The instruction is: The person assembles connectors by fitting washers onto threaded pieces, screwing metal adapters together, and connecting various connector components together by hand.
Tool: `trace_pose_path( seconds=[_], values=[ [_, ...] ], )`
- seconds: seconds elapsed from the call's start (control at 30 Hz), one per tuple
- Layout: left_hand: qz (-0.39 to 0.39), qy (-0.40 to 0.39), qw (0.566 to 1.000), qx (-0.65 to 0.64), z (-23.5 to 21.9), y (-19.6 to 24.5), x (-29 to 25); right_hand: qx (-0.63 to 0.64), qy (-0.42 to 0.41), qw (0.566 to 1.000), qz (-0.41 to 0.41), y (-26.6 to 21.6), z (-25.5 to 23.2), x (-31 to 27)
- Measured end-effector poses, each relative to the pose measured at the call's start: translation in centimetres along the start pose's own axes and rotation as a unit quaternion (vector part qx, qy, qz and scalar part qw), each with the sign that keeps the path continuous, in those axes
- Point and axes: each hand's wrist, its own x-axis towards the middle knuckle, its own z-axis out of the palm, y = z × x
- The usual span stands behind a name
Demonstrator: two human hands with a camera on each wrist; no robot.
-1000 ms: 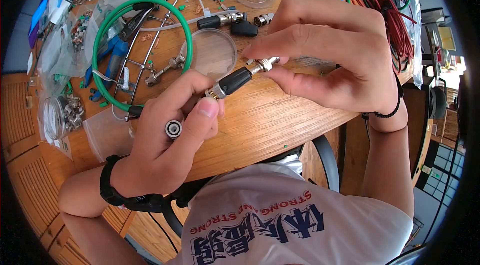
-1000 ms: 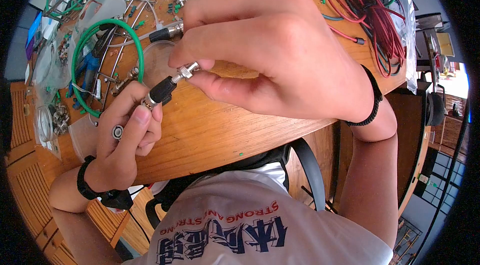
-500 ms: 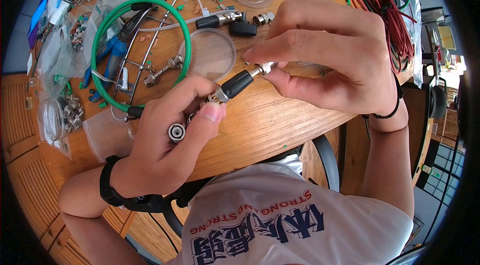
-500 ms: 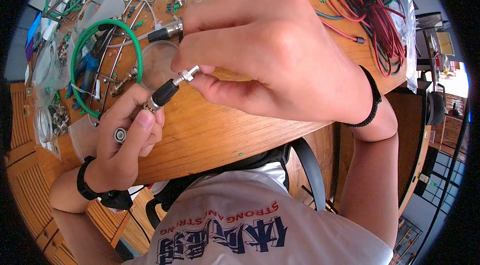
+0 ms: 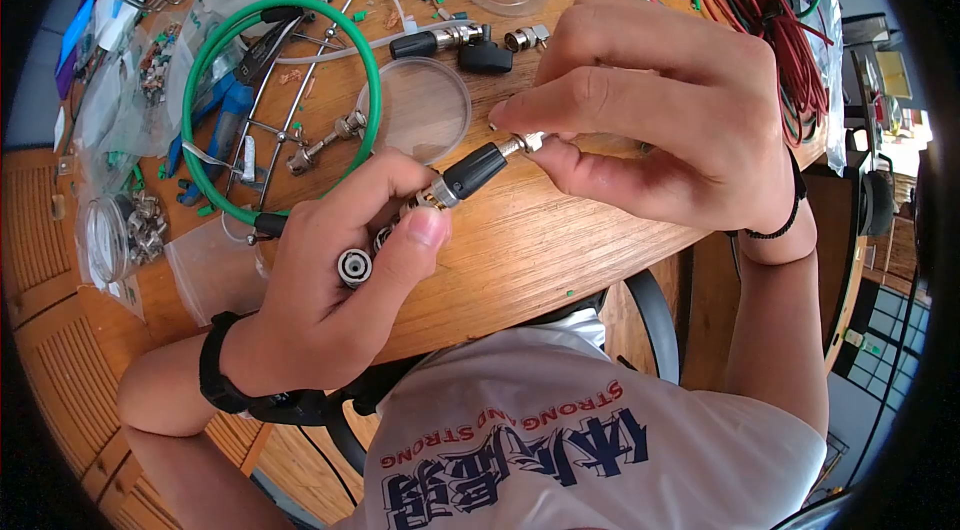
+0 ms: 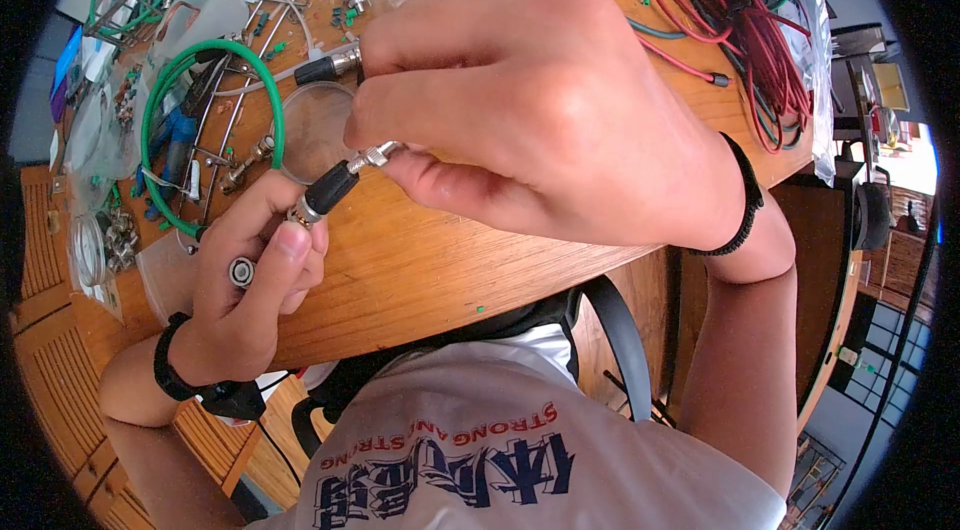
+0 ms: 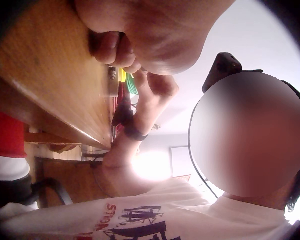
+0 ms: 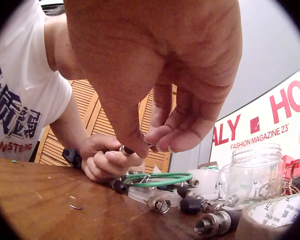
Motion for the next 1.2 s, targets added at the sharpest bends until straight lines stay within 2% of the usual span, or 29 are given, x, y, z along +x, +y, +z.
trace_pose_path(
  seconds=[0.37,0.47,0.53,0.57,0.63,0.93,1.0,1.2],
  values=[
    [-0.026,0.013,0.999,-0.018,0.0,0.7,-0.1,0.002,0.023,1.0,-0.011,0.5,0.2,0.1],
    [-0.038,0.024,0.998,-0.04,0.1,0.7,-0.1,-0.032,0.017,0.999,0.002,0.0,-0.5,0.6],
    [-0.038,0.025,0.998,-0.047,0.1,0.7,-0.1,-0.031,-0.003,0.997,0.066,-0.4,-0.7,1.2],
    [-0.039,0.021,0.998,-0.045,0.0,0.7,-0.1,-0.031,-0.003,0.997,0.066,-0.4,-0.7,1.2],
    [-0.04,0.016,0.998,-0.044,-0.1,0.7,-0.1,-0.056,-0.03,0.991,0.117,-0.4,-0.8,1.1],
    [-0.05,0.011,0.996,-0.078,-0.1,0.7,-0.2,-0.047,-0.031,0.993,0.107,0.6,-0.3,0.1],
    [-0.005,-0.014,1.0,-0.025,-0.2,0.3,0.0,-0.045,-0.045,0.991,0.117,0.4,-0.5,0.2],
    [0.009,-0.015,1.0,-0.022,-0.3,0.0,0.0,-0.049,-0.04,0.993,0.098,0.8,-0.2,0.0]
  ],
)
